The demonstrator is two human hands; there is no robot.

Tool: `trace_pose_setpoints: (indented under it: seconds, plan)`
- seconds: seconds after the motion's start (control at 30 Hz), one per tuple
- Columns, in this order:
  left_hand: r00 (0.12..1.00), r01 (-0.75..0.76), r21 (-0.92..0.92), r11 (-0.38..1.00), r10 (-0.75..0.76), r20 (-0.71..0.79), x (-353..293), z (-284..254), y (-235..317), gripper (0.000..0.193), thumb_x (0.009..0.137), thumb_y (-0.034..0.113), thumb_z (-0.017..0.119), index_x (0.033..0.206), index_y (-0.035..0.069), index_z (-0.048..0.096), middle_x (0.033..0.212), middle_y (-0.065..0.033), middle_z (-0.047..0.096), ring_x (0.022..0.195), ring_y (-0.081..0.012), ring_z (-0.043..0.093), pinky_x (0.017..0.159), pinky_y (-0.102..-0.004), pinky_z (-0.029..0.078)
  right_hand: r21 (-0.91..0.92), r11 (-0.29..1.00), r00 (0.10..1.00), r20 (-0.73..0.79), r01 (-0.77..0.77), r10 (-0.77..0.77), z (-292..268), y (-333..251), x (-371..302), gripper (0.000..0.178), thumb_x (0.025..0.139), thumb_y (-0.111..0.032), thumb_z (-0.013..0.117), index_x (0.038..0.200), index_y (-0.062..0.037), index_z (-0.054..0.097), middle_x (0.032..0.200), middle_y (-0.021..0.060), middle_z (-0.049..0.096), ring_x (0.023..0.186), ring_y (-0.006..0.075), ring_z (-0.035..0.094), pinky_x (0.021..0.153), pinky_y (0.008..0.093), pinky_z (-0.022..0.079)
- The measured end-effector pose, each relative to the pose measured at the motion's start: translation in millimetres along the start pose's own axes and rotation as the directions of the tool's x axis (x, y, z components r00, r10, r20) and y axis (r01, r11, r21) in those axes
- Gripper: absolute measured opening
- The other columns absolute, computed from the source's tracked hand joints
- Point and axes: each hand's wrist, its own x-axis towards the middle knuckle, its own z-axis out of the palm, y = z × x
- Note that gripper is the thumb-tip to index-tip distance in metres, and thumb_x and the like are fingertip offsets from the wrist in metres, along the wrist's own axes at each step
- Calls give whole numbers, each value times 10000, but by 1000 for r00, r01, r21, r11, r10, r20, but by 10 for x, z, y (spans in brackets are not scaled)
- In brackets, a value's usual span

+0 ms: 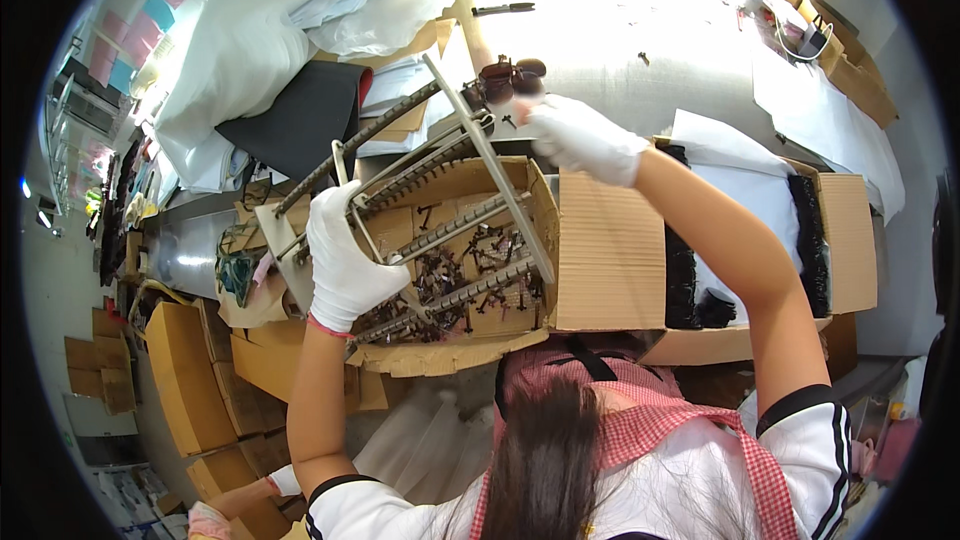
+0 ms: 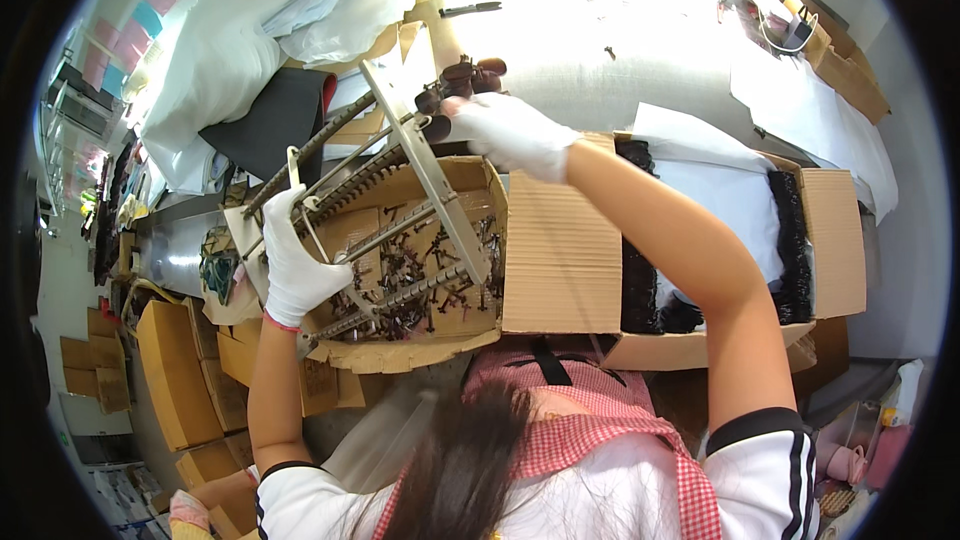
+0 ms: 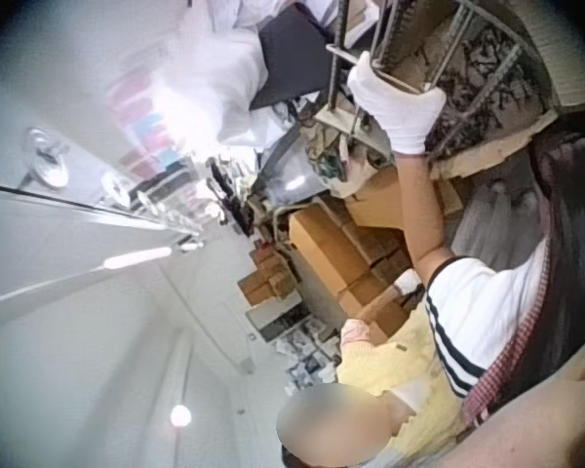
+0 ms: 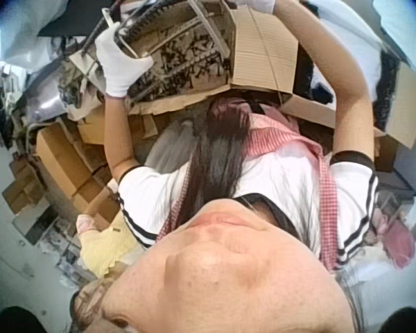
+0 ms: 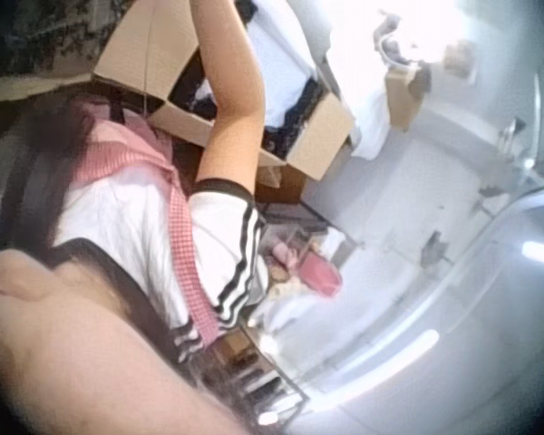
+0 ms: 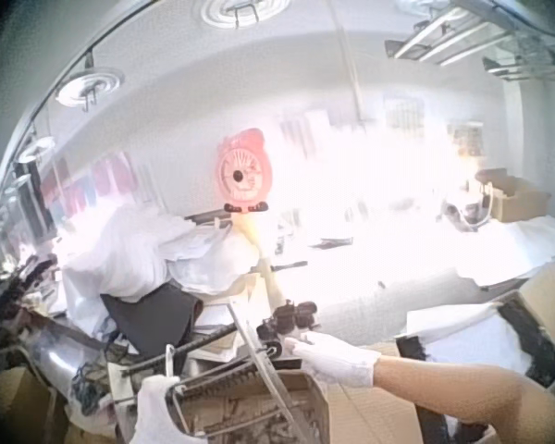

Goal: The person assembles sunglasses by inserting black frames into a metal jig, securing them with small screws, and placing the completed units into a cardboard box. The process is repeated multiple times with consistent hand movements.

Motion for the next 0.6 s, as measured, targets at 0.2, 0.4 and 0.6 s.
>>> trace_pose_setpoints:
  seconds: [0.2, 0.4, 0.6]
  plan:
    - [998, -16, -43, 999, 19, 66, -74, 26, -136, 881, 512, 105, 772, 1322, 41, 432, 1134, -167, 504, 1076, -374, 508, 960, -451, 416, -546, 825, 955, -142, 144, -260, 8, -7, -74, 343, 989, -240, 431, 1149, 26, 576, 747, 61, 677, 863, 151, 622, 811, 303, 481]
    - [967, 75, -94, 993, -49, 252, -118, 69, -413, 880, 511, 103, 741, 1333, 21, 437, 1195, -184, 485, 1142, -368, 495, 1028, -427, 399, 43, 977, 560, -824, 210, -85, -1820, 444, -907, 231, 975, -98, 488, 1152, 1, 600, 779, 5, 537, 554, 51, 407, 491, 223, 364]
    - [951, -13, -91, 996, 40, 306, 256, 90, -130, 829, 542, 89, 715, 1328, 0, 467, 1241, -168, 502, 1203, -332, 490, 1090, -397, 361, -36, 736, -123, -990, 676, 65, -3592, 570, -3072, 122, 951, -155, 345, 915, -74, 429, 733, 105, 554, 456, 113, 358, 373, 260, 276]
